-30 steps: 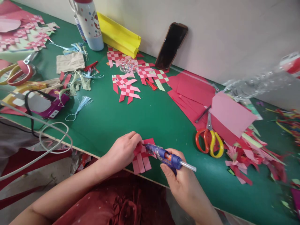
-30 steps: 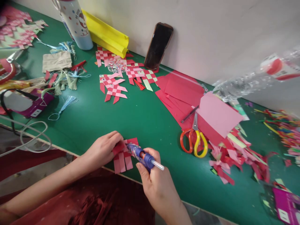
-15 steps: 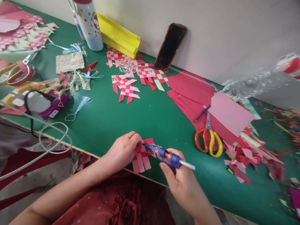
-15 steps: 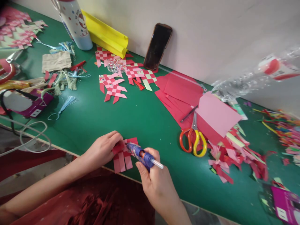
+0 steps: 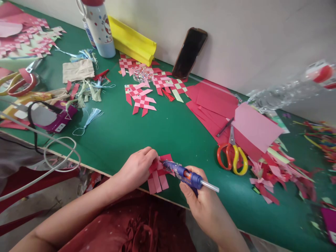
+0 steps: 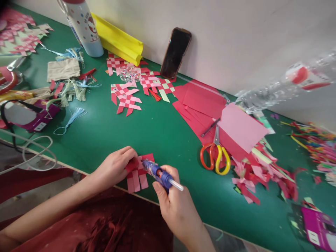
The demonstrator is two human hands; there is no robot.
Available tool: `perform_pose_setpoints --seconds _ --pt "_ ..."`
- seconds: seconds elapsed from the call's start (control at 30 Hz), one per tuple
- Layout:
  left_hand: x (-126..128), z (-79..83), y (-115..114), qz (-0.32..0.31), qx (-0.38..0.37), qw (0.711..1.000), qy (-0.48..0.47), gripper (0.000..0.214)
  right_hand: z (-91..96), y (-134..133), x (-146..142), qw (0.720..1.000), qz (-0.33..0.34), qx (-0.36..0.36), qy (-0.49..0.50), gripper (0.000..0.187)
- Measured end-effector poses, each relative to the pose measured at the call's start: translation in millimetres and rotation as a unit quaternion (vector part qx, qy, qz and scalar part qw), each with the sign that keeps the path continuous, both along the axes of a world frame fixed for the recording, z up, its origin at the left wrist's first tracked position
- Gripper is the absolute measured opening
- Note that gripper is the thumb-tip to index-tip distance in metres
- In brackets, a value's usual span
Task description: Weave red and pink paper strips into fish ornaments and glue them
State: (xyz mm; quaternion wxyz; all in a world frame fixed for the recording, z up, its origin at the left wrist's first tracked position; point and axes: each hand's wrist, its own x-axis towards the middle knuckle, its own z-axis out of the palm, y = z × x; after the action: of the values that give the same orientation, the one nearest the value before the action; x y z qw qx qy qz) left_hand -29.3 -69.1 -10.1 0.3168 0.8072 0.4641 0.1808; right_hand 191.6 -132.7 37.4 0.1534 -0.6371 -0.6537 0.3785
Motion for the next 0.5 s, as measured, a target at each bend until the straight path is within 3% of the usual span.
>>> perform_pose_setpoints --seconds 0.37,0.5 --pt "-0.4 -1.8 0.9 -0.006 -0.007 1.0 0.01 0.025 -4.3 2.6 -6.8 0.999 -0.014 0.025 -0.041 0.026" --pt "0.1 -1.3 0.9 -0.003 -0.002 1.0 0.017 0.023 -4.2 1.0 -2.6 0.998 -0.045 0.046 -0.002 0.027"
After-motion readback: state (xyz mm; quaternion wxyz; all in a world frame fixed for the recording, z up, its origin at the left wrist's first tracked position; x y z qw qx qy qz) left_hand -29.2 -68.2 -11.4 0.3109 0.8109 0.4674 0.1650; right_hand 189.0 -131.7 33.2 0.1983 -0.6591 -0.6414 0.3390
